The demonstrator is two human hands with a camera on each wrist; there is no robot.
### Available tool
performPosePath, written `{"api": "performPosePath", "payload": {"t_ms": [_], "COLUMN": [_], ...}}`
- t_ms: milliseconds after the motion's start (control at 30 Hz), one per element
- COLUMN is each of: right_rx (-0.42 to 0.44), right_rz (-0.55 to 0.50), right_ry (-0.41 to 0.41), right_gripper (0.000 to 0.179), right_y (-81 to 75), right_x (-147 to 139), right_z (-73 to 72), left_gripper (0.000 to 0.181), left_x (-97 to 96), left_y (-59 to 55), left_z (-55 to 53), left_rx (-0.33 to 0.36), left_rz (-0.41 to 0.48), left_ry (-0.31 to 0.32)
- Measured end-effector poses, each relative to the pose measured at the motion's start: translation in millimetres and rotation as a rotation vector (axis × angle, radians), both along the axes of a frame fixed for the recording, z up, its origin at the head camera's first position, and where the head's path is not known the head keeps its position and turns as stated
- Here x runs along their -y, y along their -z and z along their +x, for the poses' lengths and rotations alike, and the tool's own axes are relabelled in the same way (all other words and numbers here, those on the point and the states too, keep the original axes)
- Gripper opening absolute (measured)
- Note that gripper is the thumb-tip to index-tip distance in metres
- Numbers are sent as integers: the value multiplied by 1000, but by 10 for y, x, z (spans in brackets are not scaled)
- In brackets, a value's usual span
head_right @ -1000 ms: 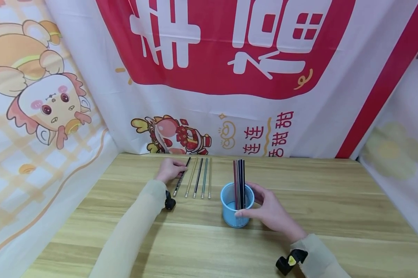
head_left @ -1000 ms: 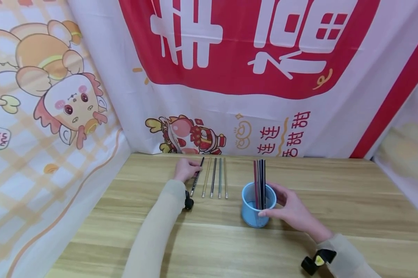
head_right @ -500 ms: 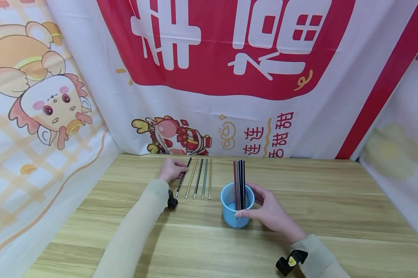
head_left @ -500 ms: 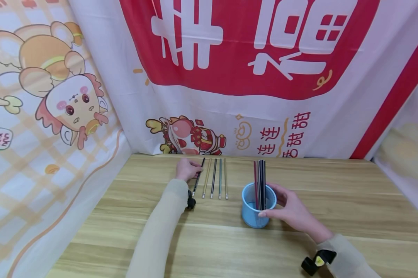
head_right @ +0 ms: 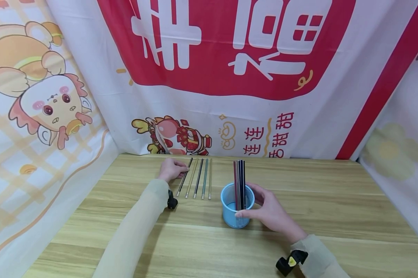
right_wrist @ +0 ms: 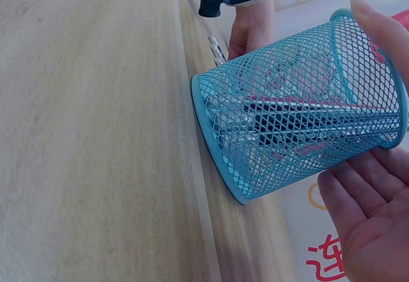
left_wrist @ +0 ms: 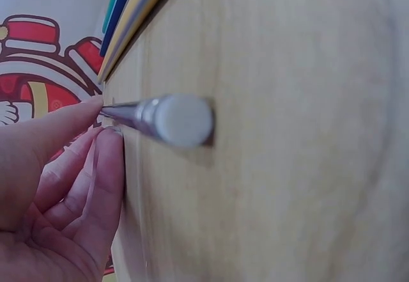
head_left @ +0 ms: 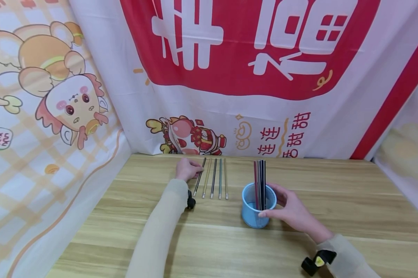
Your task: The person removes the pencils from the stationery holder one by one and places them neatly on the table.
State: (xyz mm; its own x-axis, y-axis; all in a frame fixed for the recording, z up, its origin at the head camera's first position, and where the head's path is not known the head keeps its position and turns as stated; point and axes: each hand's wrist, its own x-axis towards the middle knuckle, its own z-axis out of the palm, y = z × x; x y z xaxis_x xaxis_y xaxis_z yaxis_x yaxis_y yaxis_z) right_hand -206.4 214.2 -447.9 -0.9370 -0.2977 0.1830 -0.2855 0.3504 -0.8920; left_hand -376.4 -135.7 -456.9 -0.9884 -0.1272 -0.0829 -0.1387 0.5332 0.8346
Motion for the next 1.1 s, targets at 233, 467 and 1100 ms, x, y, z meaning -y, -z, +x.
{"api": "performPosePath", "payload": {"t_ms": [233, 467, 1100], "right_rx": [1, 4, 22], "right_rz": [0, 6, 4], "right_ry": [2, 7, 17], "right_gripper": [81, 82, 82], "right_y": [1, 7, 1], "right_x": [-1, -2, 6], "right_z": [5, 10, 10], "left_gripper": [10, 11, 25], "left_x": [-11, -20, -11], "left_y": [17, 34, -277], "left_z": [-15, -38, 49], "left_rx": [10, 27, -154], "left_rz": [-1, 4, 119], "left_ry": [-13, -23, 26]}}
